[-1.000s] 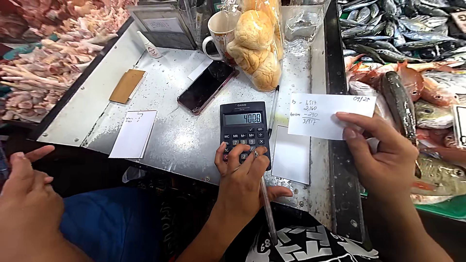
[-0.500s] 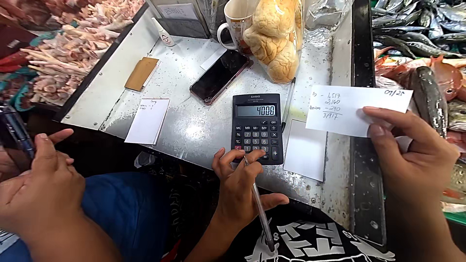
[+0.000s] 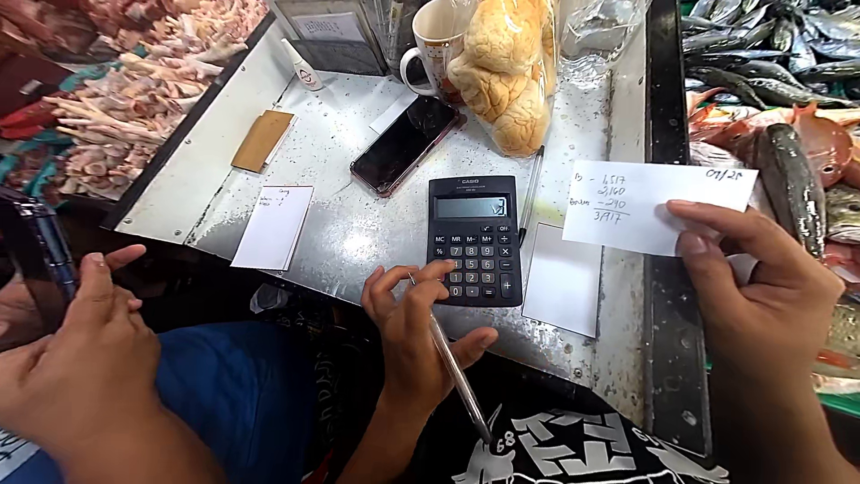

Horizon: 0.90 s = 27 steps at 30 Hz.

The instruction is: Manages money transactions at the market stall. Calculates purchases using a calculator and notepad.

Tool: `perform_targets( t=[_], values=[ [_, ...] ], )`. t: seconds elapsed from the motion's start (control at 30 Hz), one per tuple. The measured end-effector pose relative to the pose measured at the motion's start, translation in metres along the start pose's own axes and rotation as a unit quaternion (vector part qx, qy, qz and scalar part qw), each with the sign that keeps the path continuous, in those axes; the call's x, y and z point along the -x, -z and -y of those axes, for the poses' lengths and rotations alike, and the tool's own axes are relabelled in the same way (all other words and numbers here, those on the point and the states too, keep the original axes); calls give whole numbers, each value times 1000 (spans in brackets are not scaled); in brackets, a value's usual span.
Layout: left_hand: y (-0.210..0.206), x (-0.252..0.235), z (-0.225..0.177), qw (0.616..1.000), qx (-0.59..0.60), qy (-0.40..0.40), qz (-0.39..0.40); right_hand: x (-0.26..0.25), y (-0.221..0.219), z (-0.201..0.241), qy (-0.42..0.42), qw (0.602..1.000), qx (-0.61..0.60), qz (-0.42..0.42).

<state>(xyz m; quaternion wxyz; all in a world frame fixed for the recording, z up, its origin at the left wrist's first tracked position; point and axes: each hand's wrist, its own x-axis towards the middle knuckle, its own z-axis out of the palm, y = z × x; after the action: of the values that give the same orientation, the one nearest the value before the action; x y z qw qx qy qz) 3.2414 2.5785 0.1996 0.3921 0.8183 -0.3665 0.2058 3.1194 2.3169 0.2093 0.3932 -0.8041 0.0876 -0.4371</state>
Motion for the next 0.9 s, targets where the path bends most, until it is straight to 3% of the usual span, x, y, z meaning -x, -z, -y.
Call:
perform_targets(
  t=[0.53,0.73,0.9],
  values=[
    [-9,-2,-1,999,40,-7,12,1,-2,0,-2,1000,1,-4],
    [-10,-6,-4,996,38,-15,82,0,-1,1,-2,1000,1,0],
    [-15,-9,-9,995,11,-27,95,0,-1,3,-6,1000,-2,-3]
  ],
)
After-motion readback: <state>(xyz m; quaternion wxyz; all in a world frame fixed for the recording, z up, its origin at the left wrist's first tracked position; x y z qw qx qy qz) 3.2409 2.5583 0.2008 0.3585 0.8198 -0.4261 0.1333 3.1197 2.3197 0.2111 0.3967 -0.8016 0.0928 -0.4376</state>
